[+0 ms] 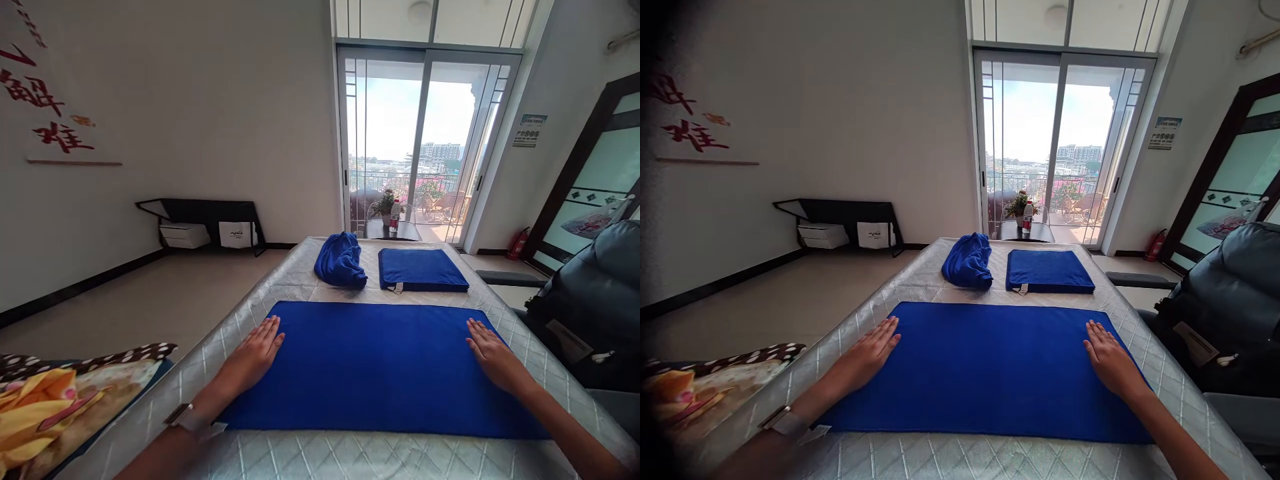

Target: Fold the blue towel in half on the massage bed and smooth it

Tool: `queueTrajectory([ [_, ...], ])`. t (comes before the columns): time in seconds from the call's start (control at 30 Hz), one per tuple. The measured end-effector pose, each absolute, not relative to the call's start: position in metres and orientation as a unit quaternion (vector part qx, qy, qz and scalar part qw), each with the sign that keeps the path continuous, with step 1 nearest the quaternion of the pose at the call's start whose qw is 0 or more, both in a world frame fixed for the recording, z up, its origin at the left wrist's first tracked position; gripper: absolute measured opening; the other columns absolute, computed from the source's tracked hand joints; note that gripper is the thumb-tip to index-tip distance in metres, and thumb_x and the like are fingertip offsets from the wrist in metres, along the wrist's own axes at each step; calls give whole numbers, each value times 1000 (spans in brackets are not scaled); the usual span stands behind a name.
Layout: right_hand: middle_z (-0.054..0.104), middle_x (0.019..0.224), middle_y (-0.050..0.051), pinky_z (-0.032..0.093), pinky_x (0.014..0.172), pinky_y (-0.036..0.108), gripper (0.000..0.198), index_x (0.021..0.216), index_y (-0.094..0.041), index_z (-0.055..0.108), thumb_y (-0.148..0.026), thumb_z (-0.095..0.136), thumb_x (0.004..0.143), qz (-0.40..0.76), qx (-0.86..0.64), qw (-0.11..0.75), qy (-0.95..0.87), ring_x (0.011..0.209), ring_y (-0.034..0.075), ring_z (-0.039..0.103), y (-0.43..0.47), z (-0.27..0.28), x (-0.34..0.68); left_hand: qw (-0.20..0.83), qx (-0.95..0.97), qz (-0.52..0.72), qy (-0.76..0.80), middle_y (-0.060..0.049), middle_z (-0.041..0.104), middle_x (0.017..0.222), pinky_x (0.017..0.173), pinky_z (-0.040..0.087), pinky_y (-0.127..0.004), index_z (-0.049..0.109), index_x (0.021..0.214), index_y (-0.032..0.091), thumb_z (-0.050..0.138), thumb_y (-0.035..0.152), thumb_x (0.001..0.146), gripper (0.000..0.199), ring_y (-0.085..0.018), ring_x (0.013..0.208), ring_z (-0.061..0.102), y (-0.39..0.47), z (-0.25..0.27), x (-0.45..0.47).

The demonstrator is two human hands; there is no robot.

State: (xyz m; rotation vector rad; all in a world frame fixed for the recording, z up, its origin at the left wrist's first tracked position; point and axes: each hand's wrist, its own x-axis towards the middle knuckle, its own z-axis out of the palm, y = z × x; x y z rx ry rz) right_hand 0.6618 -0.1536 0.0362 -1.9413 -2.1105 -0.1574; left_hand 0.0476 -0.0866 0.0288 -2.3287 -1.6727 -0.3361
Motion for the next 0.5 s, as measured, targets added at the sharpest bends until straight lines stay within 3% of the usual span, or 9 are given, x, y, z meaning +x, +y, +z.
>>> queueTrajectory([
  [0.07,36,159,14,25,123,47,66,153,-8,37,-46,19,101,-24,-647,129,-751,150,24,26,-129,57,591,106,-845,-131,-508,-20,44,153,117,38,-47,45,147,4,24,36,103,58,-28,144,39,-73,46,114],
  [0.27,27,162,14,18,124,41,63,155,-4,31,-34,18,101,53,-586,94,-803,152,22,21,-73,73,443,72,-894,-184,-402,-18,51,150,117,38,-44,47,146,9,23,31,106,52,-24,142,43,-43,51,276],
  [0.37,24,163,12,15,125,39,63,156,-6,29,-35,16,101,64,-595,87,-797,152,20,18,-63,61,439,58,-889,-178,-418,-19,50,150,117,37,-45,46,147,8,23,33,106,53,-25,143,42,-35,34,291],
  [0.5,23,165,7,13,125,38,67,158,-13,25,-49,14,102,49,-611,83,-786,153,18,16,-63,46,497,40,-886,-151,-437,-14,42,157,119,32,-47,41,151,13,23,41,106,57,-25,148,34,-23,22,244],
])
